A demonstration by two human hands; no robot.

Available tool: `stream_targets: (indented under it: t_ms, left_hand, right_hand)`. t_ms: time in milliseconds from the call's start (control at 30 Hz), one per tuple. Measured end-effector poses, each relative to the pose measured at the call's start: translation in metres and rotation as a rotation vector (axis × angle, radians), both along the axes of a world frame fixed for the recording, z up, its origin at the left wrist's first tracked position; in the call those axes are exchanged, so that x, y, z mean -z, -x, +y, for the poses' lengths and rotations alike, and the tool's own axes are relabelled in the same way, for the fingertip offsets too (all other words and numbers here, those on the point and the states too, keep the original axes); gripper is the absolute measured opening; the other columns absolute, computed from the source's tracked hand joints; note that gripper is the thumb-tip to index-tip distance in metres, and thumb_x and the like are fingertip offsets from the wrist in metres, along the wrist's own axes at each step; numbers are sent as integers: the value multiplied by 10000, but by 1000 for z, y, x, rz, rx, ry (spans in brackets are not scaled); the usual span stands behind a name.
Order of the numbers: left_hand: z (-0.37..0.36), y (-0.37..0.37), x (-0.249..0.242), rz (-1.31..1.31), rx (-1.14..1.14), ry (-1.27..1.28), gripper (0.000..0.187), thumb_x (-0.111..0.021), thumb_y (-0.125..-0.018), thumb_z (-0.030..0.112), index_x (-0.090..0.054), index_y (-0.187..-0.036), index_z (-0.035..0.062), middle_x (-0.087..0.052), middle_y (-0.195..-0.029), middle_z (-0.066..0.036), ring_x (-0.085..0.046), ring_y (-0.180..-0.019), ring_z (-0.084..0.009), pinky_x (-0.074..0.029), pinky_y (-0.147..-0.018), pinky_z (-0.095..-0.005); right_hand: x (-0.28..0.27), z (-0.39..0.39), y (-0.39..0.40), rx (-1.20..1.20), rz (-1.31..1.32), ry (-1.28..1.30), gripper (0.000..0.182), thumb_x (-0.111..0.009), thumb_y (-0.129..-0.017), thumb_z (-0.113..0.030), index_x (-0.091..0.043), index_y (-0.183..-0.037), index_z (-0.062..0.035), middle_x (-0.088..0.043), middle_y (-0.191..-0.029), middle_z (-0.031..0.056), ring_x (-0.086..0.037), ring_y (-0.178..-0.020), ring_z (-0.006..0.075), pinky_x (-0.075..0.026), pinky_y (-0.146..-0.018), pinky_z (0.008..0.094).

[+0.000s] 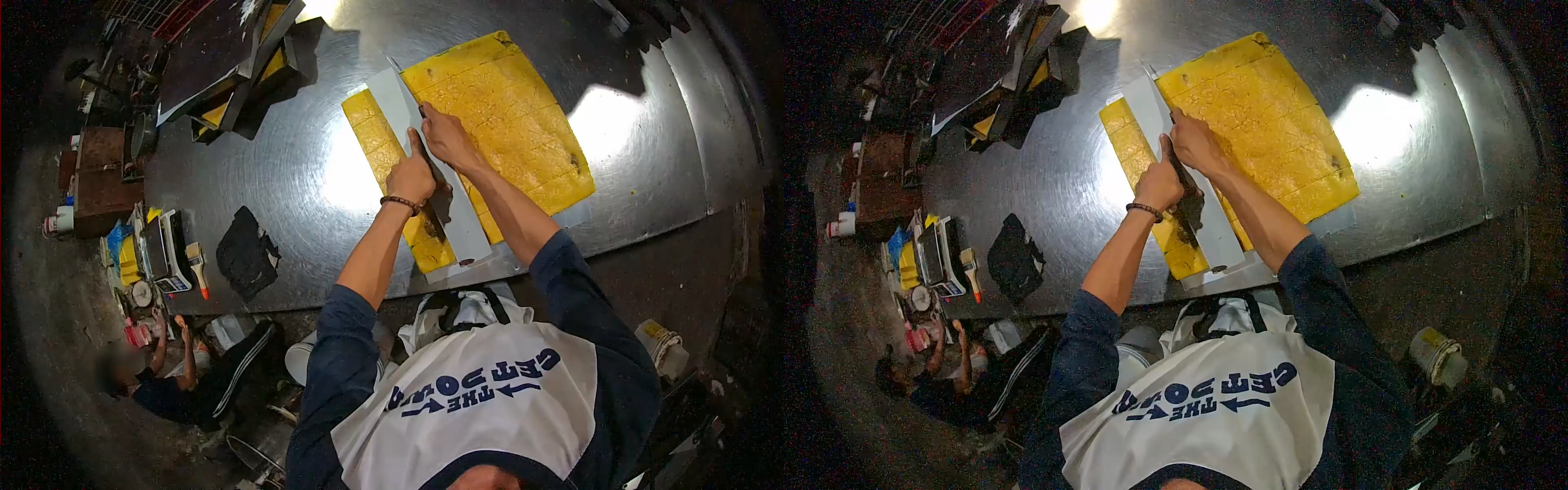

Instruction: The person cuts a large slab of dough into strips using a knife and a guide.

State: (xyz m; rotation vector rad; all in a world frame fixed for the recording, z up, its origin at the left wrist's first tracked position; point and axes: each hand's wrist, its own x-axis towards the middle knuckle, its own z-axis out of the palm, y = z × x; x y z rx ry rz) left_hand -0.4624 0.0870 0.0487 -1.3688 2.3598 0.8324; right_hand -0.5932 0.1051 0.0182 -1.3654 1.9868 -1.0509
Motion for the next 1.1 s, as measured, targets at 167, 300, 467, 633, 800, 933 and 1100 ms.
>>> stream_targets:
  t_ms: [167,300,467,633,800,933,1100]
  left_hand:
    - [-1,0,1,-9,29,26,1316,-878,-699,412,18,-1583,26,-678,-1032,-329,-673,-981,-474,-547,-849,-505]
    - [0,-1,-5,-5,38,-17,1321,-864,-710,426,49,-1577,26,-684,-978,-328,-680,-925,-483,-551,-815,-511]
    - [0,-2,-6,25,69,13,1348,-882,-695,408,53,-1561,-31,-697,-951,-301,-682,-912,-471,-551,-810,-495]
    - [1,1,-4,18,66,6,1341,-885,-686,387,41,-1563,-27,-686,-958,-325,-680,-926,-474,-547,-821,-507]
    - [-1,-1,-7,3,79,10,1358,-873,-689,410,73,-1562,-23,-690,-1017,-314,-676,-954,-476,-543,-843,-509]
    - [1,-1,0,-7,65,-21,1355,-875,-684,408,61,-1564,-23,-685,-1030,-321,-673,-966,-477,-542,-845,-510]
    - [3,-4,1,-5,57,29,1336,-880,-687,409,36,-1578,20,-679,-1025,-331,-669,-986,-478,-536,-864,-512]
  right_hand:
    - [6,11,-2,14,-22,30,343,-474,-988,-154,-537,-1270,32,-642,-976,333,-619,-929,510,-491,-780,537]
    - [-12,3,0,16,-26,-59,343,-466,-990,-145,-537,-1277,29,-643,-1052,334,-618,-981,508,-497,-809,530]
    - [0,21,-5,-14,-3,-48,380,-459,-993,-168,-540,-1308,28,-646,-1081,333,-625,-1001,503,-507,-835,514]
    - [-4,2,-2,47,10,-162,372,-453,-994,-168,-538,-1303,21,-649,-1041,339,-638,-976,490,-498,-845,540]
    - [-8,32,-10,45,-5,-136,346,-452,-992,-163,-543,-1266,28,-639,-1017,352,-625,-964,508,-491,-835,553]
    - [-16,11,-2,7,-28,-180,296,-456,-991,-161,-542,-1203,27,-638,-995,347,-608,-948,531,-478,-821,575]
    - [-3,36,-9,25,-13,-168,269,-460,-989,-161,-544,-1174,17,-641,-968,339,-614,-918,528,-482,-796,573]
